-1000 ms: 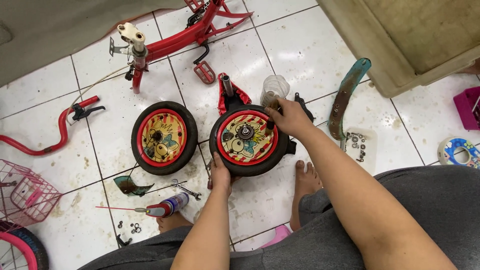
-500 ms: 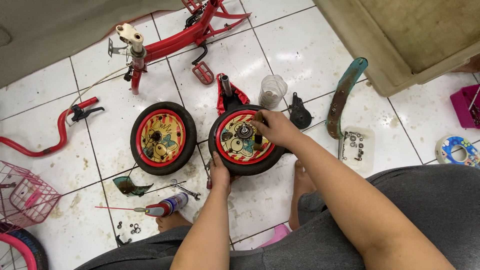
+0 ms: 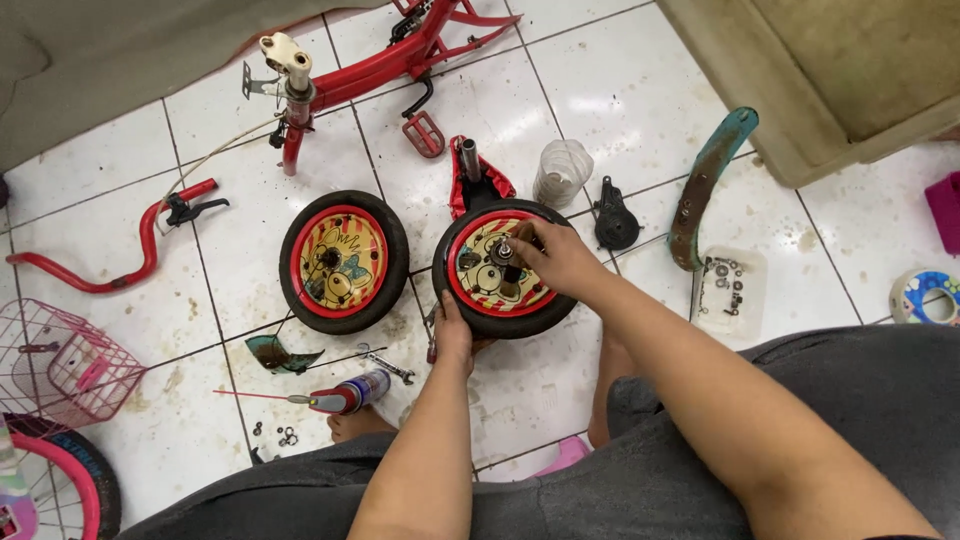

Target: Applying grease to the axle and bearings of a small bicycle wheel for maintenance.

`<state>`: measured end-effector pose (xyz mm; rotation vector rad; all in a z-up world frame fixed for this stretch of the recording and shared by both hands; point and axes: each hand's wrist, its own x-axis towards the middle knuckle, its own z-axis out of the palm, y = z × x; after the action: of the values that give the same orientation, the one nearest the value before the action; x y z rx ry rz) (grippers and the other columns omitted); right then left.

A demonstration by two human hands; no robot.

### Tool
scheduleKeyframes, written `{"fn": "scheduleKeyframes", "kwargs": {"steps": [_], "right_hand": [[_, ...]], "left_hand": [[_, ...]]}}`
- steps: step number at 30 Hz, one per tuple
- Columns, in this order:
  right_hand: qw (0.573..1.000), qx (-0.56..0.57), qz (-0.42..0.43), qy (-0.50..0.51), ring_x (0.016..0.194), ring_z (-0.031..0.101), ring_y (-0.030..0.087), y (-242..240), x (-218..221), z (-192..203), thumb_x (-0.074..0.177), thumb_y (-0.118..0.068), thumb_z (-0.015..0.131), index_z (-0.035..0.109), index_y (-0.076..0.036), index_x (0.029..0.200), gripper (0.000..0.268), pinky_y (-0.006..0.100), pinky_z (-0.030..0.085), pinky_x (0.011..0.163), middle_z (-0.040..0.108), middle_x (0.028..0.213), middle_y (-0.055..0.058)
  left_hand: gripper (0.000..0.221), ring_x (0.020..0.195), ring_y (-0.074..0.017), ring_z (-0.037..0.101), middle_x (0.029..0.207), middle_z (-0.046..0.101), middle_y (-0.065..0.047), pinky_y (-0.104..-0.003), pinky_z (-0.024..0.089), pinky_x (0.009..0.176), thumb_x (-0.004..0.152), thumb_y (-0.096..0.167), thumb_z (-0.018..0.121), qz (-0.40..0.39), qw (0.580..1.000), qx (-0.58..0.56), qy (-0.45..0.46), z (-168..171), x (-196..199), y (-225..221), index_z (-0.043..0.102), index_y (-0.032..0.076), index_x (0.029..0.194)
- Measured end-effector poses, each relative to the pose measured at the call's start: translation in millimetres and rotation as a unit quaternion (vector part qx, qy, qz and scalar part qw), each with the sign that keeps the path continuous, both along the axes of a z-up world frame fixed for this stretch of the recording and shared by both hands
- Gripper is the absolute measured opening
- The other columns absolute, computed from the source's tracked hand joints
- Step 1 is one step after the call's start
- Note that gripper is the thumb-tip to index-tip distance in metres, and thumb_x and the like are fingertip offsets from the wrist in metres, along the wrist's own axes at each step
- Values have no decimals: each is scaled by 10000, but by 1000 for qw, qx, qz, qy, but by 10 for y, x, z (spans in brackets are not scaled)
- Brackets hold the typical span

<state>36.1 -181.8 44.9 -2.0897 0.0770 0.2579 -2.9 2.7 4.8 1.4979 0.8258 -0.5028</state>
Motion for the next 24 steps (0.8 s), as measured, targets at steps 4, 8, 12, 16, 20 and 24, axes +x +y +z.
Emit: {"fn": "scheduleKeyframes", "kwargs": {"steps": [4, 8, 12, 16, 20, 24], "right_hand": [[997, -46, 51, 25, 951, 743, 345, -19, -27, 298, 983, -218, 650, 731, -34, 1005, 203, 438, 570, 848, 786, 895, 137], [980, -113, 139, 83, 997, 751, 326, -71, -70, 575, 952, -212, 669, 756, -57, 1074, 216, 433, 581, 883, 804, 962, 127], [967, -138, 180, 114, 1049, 748, 302, -123, -32, 735, 951, -201, 662, 759, -95, 1122, 223, 422, 589, 907, 813, 1015, 97], [962, -143, 192, 134, 1096, 728, 321, -85, 54, 812, 959, -206, 640, 736, -97, 1175, 261, 451, 579, 933, 806, 1068, 101], [949, -162, 237, 128, 1086, 731, 303, 42, 232, 601, 976, -211, 631, 728, -77, 1166, 252, 424, 587, 917, 799, 1060, 104], [931, -191, 288, 115, 1087, 719, 339, 224, 346, 187, 994, -203, 599, 708, -35, 1165, 264, 445, 578, 923, 778, 1092, 135]], "left_hand": [[724, 1344, -379, 529, 1350, 600, -234, -486, 465, 1096, 1022, 640, 392, -13, 1000, 17, 10, 42, 20, 21, 484, 58, 1444], [738, 1369, -381, 507, 1405, 565, -232, -493, 450, 1114, 1017, 646, 391, -41, 998, 40, 30, 45, 42, 62, 384, 115, 1529], [731, 1335, -329, 543, 1417, 555, -172, -478, 519, 1042, 1021, 611, 454, -102, 991, 56, 63, -394, 76, 177, 234, 209, 1590], [751, 1239, -346, 614, 1382, 564, -186, -477, 609, 898, 998, 539, 533, -154, 983, 56, 79, -841, 141, 247, 215, 203, 1589], [727, 1178, -410, 636, 1372, 538, -250, -479, 666, 793, 976, 377, 604, -171, 982, 34, 75, -412, 218, 228, 252, 103, 1550], [822, 1312, -395, 557, 1439, 532, -245, -516, 549, 1024, 957, 475, 618, -254, 962, 84, 61, -328, 193, 184, 231, 75, 1562]]}}
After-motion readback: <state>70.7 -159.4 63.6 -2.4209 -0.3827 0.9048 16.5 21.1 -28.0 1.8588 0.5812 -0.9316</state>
